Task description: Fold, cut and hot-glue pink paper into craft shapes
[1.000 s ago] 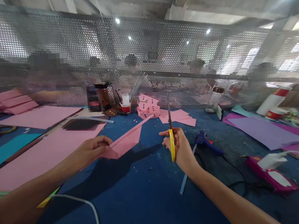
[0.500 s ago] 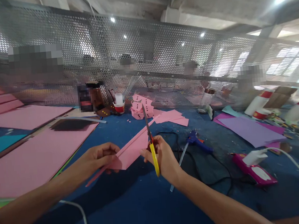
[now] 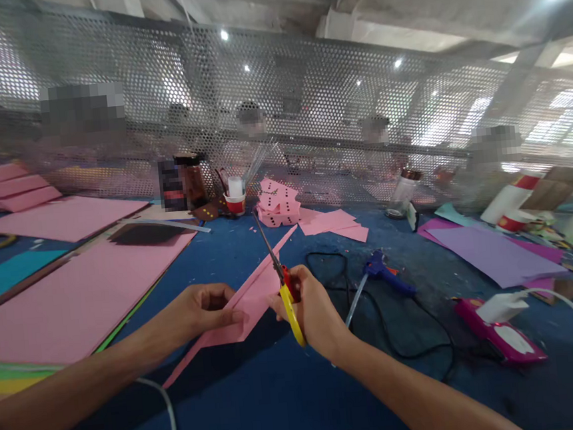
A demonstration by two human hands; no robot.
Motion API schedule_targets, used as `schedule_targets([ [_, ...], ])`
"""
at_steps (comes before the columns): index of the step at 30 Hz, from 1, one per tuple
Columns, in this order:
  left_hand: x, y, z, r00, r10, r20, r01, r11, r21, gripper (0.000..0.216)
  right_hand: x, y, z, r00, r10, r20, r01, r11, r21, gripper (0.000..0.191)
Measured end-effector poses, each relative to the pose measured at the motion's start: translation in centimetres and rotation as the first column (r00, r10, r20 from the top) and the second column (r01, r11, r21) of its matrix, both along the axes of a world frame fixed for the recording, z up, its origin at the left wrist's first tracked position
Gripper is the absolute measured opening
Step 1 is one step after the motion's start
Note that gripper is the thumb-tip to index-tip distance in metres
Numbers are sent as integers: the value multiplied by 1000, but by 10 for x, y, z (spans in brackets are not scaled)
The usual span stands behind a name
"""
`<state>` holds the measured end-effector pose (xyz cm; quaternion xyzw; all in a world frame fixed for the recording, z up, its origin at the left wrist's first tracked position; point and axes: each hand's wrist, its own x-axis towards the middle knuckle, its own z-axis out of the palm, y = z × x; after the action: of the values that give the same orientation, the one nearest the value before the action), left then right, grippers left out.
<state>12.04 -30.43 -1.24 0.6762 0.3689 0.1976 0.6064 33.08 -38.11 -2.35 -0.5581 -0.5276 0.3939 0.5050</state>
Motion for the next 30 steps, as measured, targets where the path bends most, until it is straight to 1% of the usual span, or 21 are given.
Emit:
schedule_targets([
  [4, -2, 3, -8, 998, -44, 51, 45, 999, -25, 28, -2, -1, 0, 1000, 22, 16, -22, 1000, -16, 45],
  [8, -5, 7, -15, 995, -74, 67, 76, 997, -26, 22, -2, -2, 1, 1000, 10, 21, -10, 1000, -24, 43],
  [15, -4, 7, -24, 995, -68, 79, 67, 998, 15, 30, -2, -2, -1, 999, 38, 4, -38, 999, -25, 42],
  [17, -4, 7, -22, 997, -40, 65, 38, 999, 19, 29, -2, -2, -1, 999, 30, -10, -30, 999, -27, 42],
  [20, -7, 9, -10, 998, 45, 42, -46, 999, 25, 25, -1, -4, 4, 999, 38, 12, -37, 997, -66, 39],
  [24, -18, 20, 4, 979, 194, 62, -196, 980, 39, 27, 4, -10, 10, 981, 148, 127, -132, 983, -124, 36],
  [27, -26, 31, 8, 971, 219, 93, -223, 974, 39, 27, 10, -14, 14, 953, 242, 181, -210, 961, -182, 35],
  [30, -32, 38, 10, 970, 224, 95, -230, 972, 54, 25, 14, -16, 14, 906, 292, 308, -220, 944, -247, 34],
])
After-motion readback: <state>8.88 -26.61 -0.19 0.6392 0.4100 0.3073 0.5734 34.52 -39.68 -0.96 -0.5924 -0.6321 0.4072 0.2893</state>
